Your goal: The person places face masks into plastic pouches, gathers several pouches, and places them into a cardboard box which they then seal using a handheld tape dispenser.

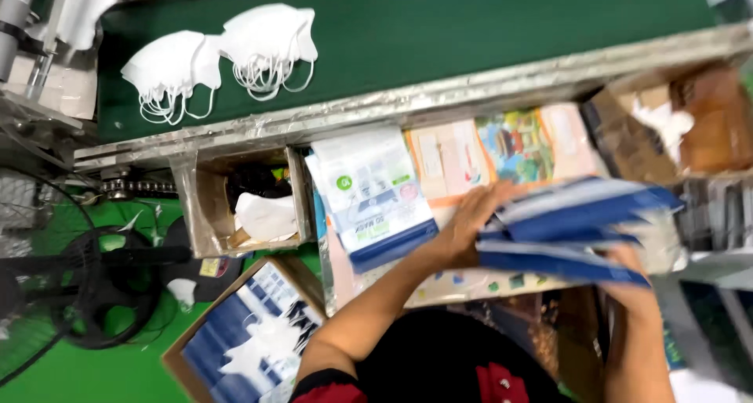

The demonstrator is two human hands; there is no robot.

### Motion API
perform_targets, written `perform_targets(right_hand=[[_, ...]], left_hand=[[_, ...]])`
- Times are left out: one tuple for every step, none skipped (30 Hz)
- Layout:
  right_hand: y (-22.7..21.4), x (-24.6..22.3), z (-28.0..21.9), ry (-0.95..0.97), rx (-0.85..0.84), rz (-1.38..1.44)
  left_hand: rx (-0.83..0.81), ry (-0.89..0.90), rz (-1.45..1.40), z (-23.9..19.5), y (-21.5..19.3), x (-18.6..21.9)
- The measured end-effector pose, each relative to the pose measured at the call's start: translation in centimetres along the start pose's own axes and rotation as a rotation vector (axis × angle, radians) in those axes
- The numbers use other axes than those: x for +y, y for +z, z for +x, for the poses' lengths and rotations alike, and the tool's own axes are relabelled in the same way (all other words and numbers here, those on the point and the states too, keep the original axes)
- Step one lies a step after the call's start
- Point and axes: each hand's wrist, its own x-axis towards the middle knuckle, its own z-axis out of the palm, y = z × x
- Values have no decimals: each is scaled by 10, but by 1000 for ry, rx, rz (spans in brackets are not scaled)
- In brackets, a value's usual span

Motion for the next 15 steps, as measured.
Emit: perform_targets(right_hand=[[-3,46,-19,48,-36,-215],[-9,84,-28,89,-28,-201],[-19,121,-43,8,-33,-324],[-30,158,-61,-72,-44,-447],[-13,147,-82,-23,-16,-431],[-11,142,-83,170,85,-208],[-30,128,-80,365,189,9],[24,40,-54,551,303,230],[64,-67,-14,680,415,454],[85,-191,11,798,524,686],[71,-156,0,773,547,694],[58,-121,-10,345,386,230],[50,-86,-25,-59,201,-232],[49,-96,-16,-59,216,-230],[47,-106,-9,-108,222,-1]], left_hand=[[-96,-115,139,-11,-2,2],[-122,-146,120,-19,-3,-2],[-77,-136,127,-26,-1,-7],[-33,-128,136,-31,3,-13],[-81,-150,110,-36,1,-22],[-70,-86,96,-40,-1,-30],[-52,-29,66,-48,5,-36],[-90,-60,26,-58,16,-34],[18,-492,-394,-53,22,-43],[122,-936,-803,-46,26,-48],[92,-919,-805,-29,28,-30],[91,-790,-659,-14,29,-11],[104,-674,-513,-7,29,14],[88,-672,-512,14,13,39],[-75,-457,-294,36,0,63]])
